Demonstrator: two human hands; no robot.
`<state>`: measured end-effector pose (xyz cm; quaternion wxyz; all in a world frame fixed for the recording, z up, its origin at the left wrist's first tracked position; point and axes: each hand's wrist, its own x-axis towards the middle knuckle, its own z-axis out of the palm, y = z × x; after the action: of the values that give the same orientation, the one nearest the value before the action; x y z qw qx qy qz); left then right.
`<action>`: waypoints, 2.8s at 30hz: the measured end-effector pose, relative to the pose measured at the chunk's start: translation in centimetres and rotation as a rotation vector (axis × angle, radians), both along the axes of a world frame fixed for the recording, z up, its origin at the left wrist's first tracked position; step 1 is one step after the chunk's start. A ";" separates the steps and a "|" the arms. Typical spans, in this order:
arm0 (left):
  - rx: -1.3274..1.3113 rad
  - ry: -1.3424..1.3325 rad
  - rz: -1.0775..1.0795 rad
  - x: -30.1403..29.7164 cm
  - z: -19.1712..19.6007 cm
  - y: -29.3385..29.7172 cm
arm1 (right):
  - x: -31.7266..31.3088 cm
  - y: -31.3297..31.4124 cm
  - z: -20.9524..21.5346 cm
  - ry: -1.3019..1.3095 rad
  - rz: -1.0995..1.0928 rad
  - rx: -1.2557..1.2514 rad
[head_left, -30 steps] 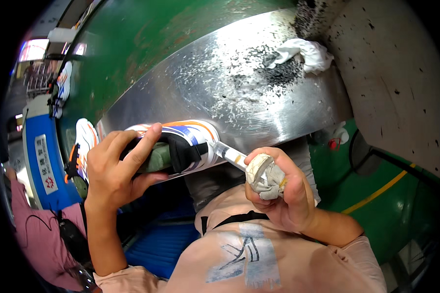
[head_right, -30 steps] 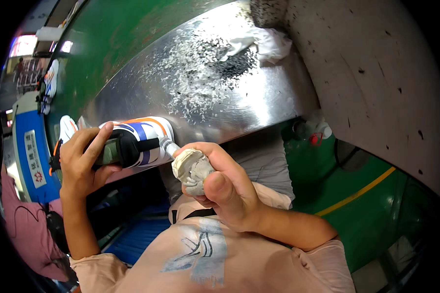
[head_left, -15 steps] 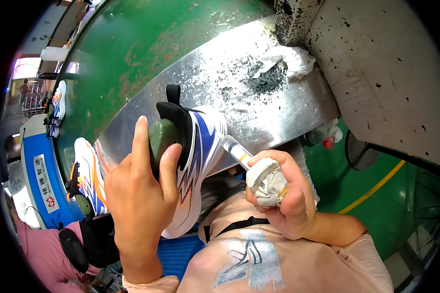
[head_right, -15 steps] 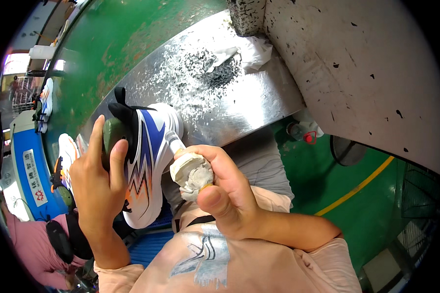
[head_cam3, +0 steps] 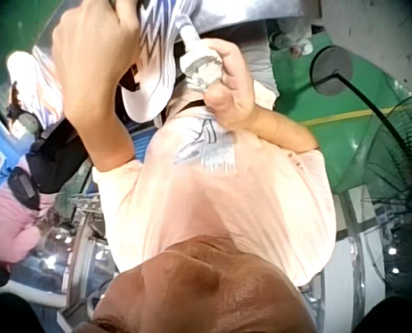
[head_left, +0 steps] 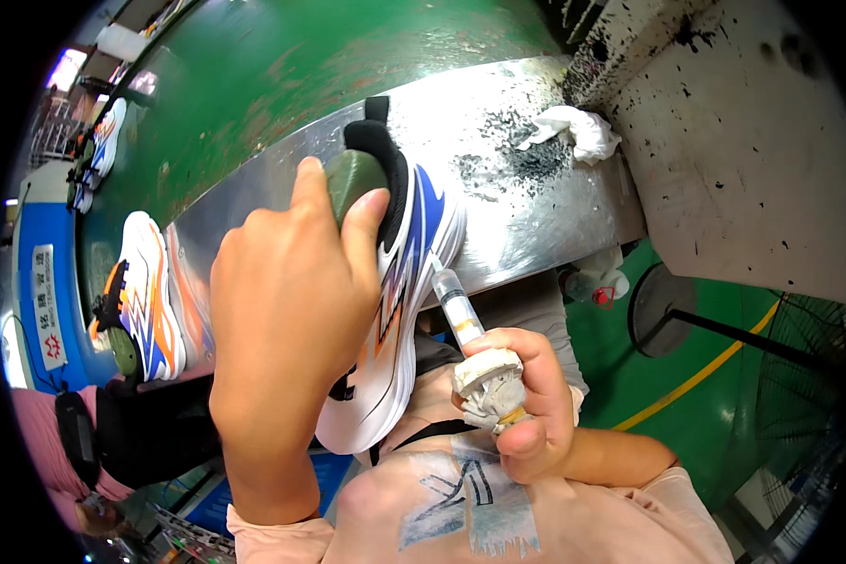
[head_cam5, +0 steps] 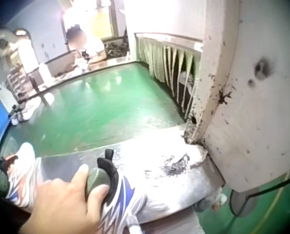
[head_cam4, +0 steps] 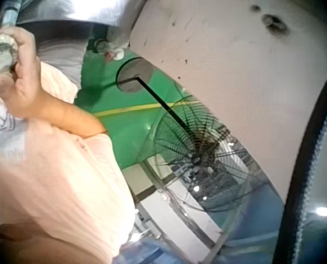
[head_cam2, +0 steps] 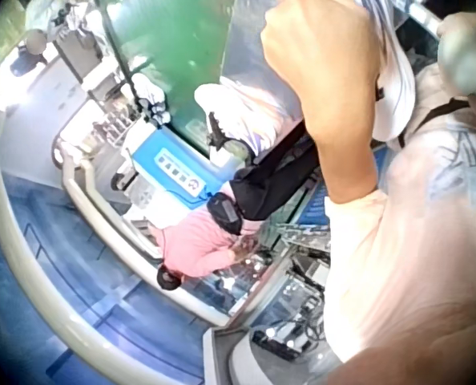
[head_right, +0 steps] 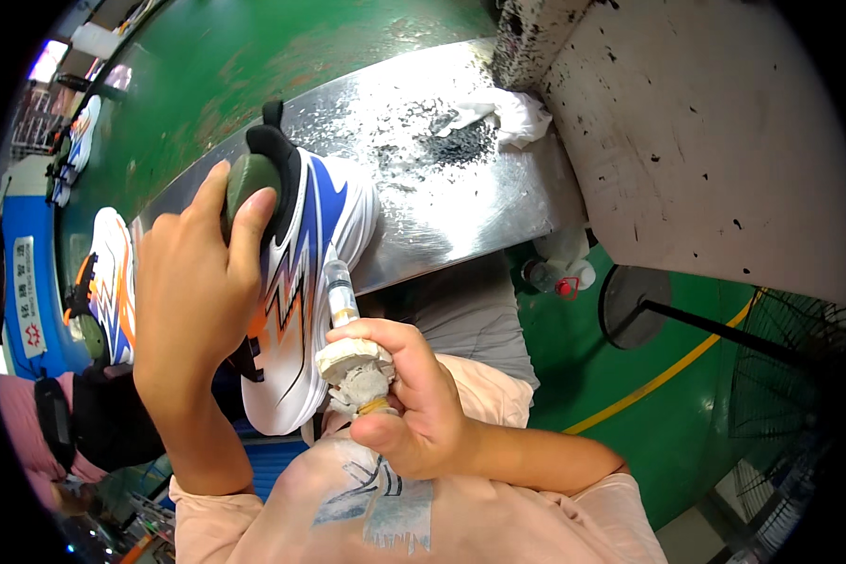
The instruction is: The person uses a syringe to inject a liquid substance into the seams of several sneakers on a factory assembly line. They handle the shoes one by one, applying the substance to the sole and upper edges before placing them back on the conveyor.
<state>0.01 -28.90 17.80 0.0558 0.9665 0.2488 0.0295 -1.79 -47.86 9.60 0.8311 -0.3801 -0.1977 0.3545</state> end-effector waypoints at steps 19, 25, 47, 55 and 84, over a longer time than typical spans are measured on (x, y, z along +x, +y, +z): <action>0.025 -0.407 -0.640 -10.1 -3.2 7.9 | 11.8 10.3 -0.1 0.674 0.497 -0.101; 0.052 -0.768 -0.474 -15.0 -5.8 8.5 | 10.1 17.2 5.3 0.322 0.849 -0.351; 0.107 -0.527 -0.226 -19.7 -8.8 4.1 | 8.5 11.3 11.0 -0.113 0.804 -0.808; 0.122 -0.537 -0.240 -19.9 -9.0 4.1 | 8.9 6.6 11.4 -0.132 0.684 -0.763; 0.124 -0.519 -0.319 -14.8 -5.5 4.8 | 6.8 -4.5 3.6 0.189 0.258 -0.294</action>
<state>-14.76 -24.13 12.28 0.0622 0.9551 0.0688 0.2814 4.99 -52.34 13.16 0.7293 -0.4337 -0.1122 0.5171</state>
